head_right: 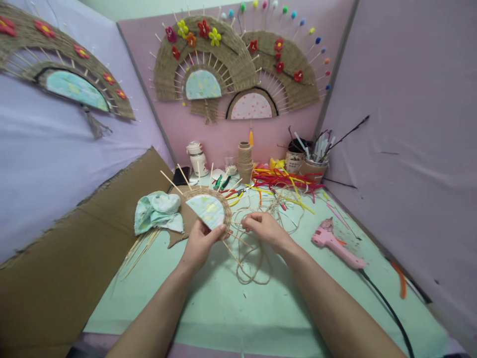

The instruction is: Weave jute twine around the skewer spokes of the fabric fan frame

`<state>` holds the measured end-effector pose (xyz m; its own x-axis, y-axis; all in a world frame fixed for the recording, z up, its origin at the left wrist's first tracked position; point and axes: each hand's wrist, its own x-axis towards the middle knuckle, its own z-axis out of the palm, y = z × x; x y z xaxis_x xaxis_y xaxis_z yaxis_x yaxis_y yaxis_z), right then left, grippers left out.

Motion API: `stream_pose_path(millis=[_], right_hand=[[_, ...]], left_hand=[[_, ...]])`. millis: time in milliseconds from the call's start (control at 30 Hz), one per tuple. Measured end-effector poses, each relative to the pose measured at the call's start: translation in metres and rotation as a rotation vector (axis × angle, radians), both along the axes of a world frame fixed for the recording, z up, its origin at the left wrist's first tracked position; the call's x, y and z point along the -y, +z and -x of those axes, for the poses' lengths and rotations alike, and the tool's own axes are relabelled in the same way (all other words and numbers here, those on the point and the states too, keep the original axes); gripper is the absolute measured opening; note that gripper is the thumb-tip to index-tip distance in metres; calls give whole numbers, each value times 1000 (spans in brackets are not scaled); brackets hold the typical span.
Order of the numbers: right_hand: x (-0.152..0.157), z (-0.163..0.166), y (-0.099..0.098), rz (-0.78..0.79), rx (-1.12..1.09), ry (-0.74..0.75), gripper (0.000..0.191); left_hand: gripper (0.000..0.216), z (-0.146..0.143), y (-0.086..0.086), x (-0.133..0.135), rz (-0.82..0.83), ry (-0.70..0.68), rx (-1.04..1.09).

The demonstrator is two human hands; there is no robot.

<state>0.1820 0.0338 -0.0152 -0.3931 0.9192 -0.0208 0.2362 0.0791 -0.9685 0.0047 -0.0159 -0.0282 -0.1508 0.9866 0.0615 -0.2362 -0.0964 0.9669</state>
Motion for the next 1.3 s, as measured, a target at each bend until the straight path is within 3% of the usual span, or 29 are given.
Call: stream_pose_path(millis=[800,1000,1100,1300], right_hand=[[-2,1,-10,37,-69,-68,19],[-15,-6,-15,167,-192,-144,44],[-20,-8,-16,243,-242,-179,44],[-16,-2,-13,374,-329,-107,37]], left_hand=[[56,-2,1,0,15,-13,-43],[53,2,5,-3,59,-28,133],[49,5,7,-2,100,-58,176],[42,8,11,0,132,-65,281]])
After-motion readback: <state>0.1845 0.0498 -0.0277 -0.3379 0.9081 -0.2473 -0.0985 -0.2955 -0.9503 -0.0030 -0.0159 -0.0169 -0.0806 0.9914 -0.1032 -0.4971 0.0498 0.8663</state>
